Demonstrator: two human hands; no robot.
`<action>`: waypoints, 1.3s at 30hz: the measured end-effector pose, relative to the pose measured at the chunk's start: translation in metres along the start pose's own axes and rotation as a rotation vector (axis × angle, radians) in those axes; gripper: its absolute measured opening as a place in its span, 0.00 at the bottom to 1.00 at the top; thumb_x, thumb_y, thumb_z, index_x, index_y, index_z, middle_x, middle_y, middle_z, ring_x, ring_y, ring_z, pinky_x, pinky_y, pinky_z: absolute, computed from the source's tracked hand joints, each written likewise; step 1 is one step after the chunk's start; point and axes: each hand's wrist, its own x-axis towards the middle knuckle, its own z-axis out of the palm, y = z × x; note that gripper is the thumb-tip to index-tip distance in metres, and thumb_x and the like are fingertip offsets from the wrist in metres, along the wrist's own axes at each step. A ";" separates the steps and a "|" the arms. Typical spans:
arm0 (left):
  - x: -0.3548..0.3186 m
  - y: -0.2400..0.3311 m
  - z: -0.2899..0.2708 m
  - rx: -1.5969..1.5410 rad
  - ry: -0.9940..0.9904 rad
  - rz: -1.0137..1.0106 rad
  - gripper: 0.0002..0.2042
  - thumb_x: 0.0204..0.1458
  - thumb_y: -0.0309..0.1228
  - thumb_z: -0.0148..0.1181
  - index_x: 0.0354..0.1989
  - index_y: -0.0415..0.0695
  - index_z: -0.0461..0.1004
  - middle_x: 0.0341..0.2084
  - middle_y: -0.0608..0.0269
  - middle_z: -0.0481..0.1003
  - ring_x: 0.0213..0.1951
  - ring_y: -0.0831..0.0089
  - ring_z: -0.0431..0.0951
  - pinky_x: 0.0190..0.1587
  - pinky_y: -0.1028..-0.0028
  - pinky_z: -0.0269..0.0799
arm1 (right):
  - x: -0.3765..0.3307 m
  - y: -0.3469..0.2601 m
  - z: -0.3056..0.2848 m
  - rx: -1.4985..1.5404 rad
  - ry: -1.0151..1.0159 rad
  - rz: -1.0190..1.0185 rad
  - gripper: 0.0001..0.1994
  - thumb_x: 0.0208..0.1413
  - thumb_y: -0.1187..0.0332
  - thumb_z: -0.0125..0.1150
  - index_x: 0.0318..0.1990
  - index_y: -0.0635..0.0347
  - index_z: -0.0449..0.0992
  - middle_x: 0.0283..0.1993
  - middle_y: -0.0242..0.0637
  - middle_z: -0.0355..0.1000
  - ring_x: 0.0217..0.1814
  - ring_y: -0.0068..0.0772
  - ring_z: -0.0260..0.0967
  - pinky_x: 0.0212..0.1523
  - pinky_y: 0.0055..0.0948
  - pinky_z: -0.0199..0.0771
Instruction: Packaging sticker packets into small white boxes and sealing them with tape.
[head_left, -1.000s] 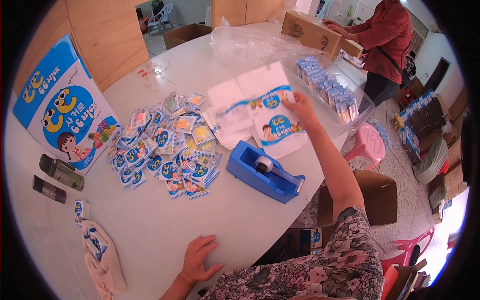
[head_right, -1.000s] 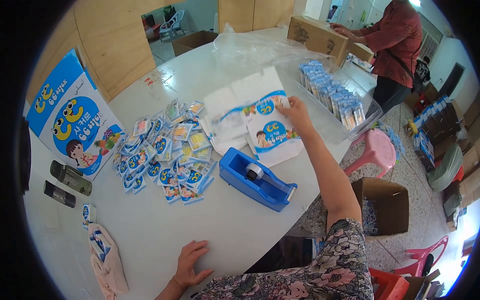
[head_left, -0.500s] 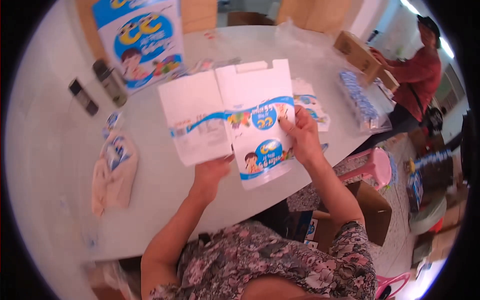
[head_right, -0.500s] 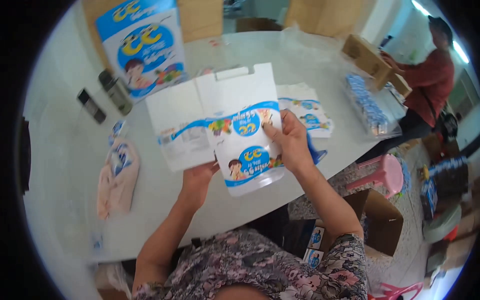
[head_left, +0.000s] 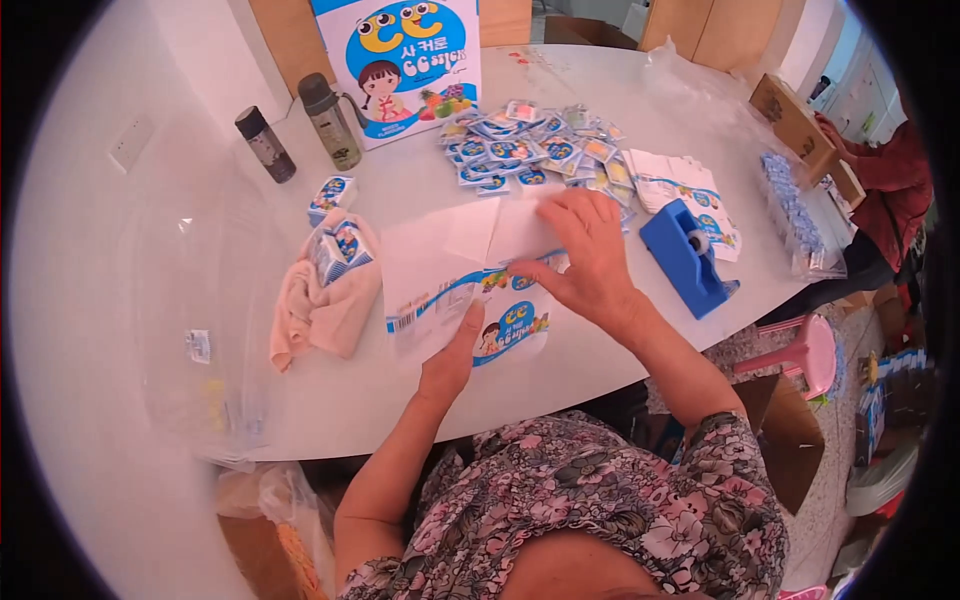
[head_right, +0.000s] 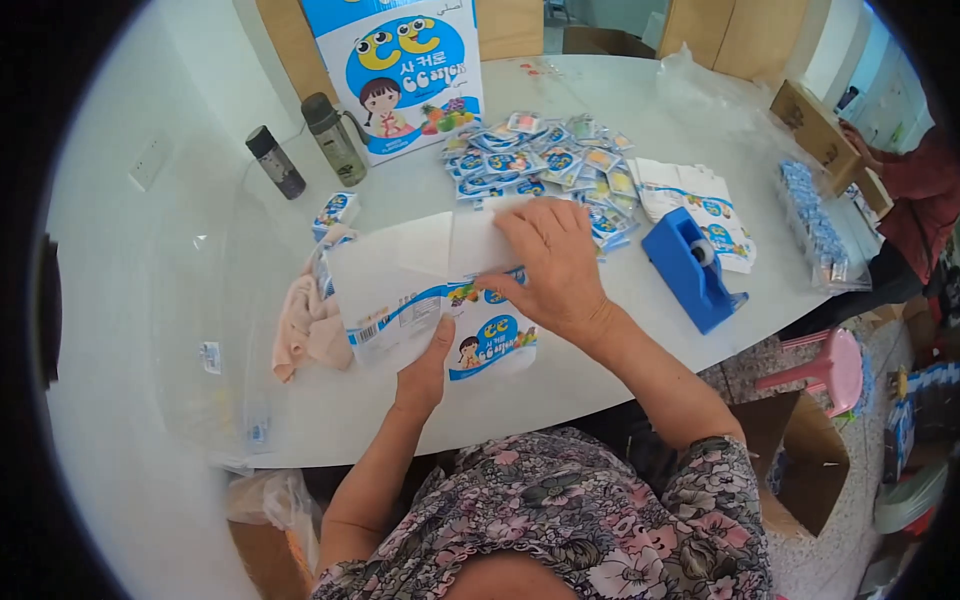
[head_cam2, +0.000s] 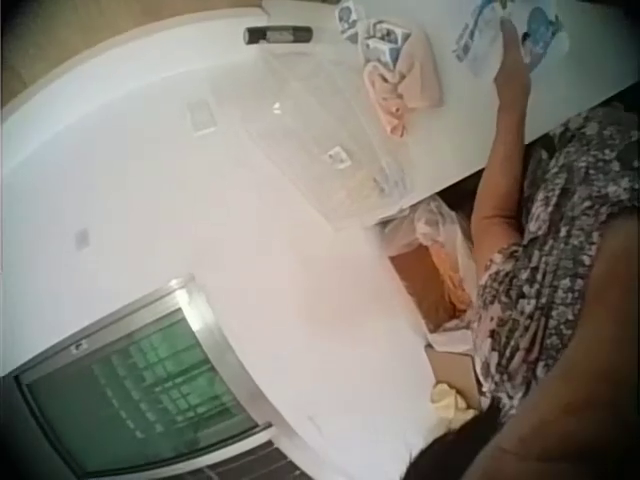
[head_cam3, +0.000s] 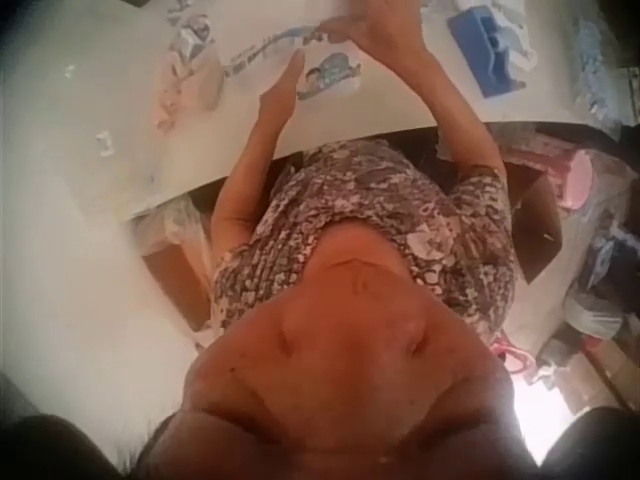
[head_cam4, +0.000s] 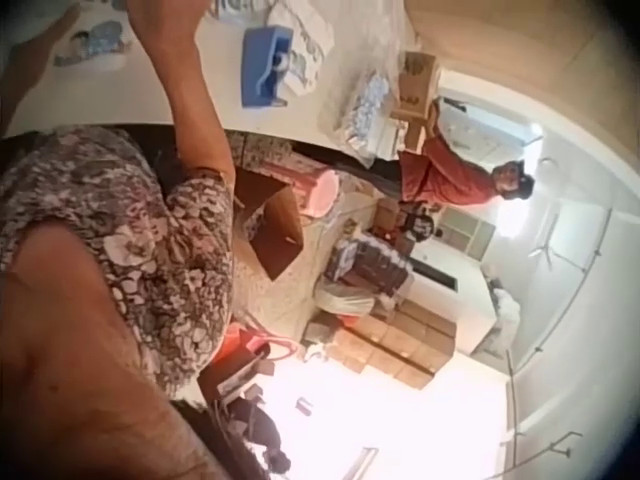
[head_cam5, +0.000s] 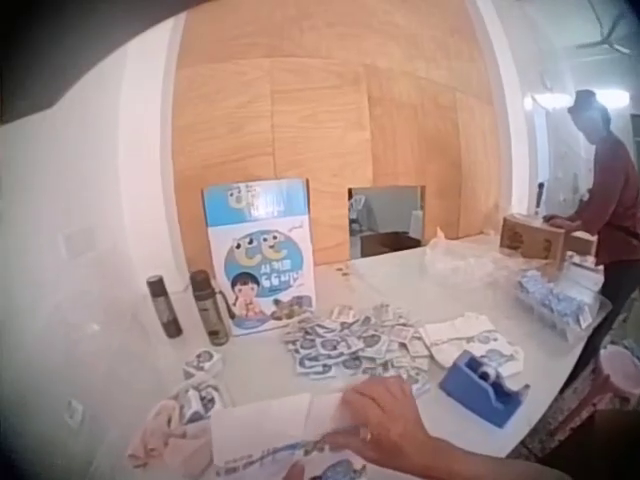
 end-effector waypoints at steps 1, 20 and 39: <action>0.001 0.000 -0.007 0.013 -0.010 0.016 0.19 0.60 0.36 0.61 0.54 0.37 0.73 0.48 0.59 0.77 0.51 0.69 0.74 0.57 0.71 0.68 | 0.005 0.000 0.001 0.023 -0.094 0.026 0.31 0.35 0.63 0.80 0.49 0.61 0.74 0.50 0.43 0.73 0.51 0.42 0.71 0.51 0.41 0.69; 0.000 0.061 -0.034 0.917 0.286 0.762 0.74 0.23 0.51 0.84 0.72 0.35 0.30 0.71 0.40 0.38 0.72 0.46 0.41 0.71 0.51 0.42 | 0.026 -0.039 -0.024 0.399 -0.452 -0.305 0.18 0.38 0.80 0.63 0.41 0.56 0.77 0.40 0.34 0.78 0.44 0.42 0.76 0.41 0.39 0.76; -0.028 -0.057 -0.019 0.766 0.022 0.534 0.66 0.30 0.35 0.82 0.70 0.38 0.30 0.67 0.37 0.41 0.66 0.40 0.52 0.67 0.53 0.55 | -0.044 -0.021 -0.004 0.258 -0.913 -0.153 0.10 0.48 0.77 0.55 0.40 0.56 0.74 0.35 0.41 0.76 0.41 0.45 0.75 0.39 0.42 0.73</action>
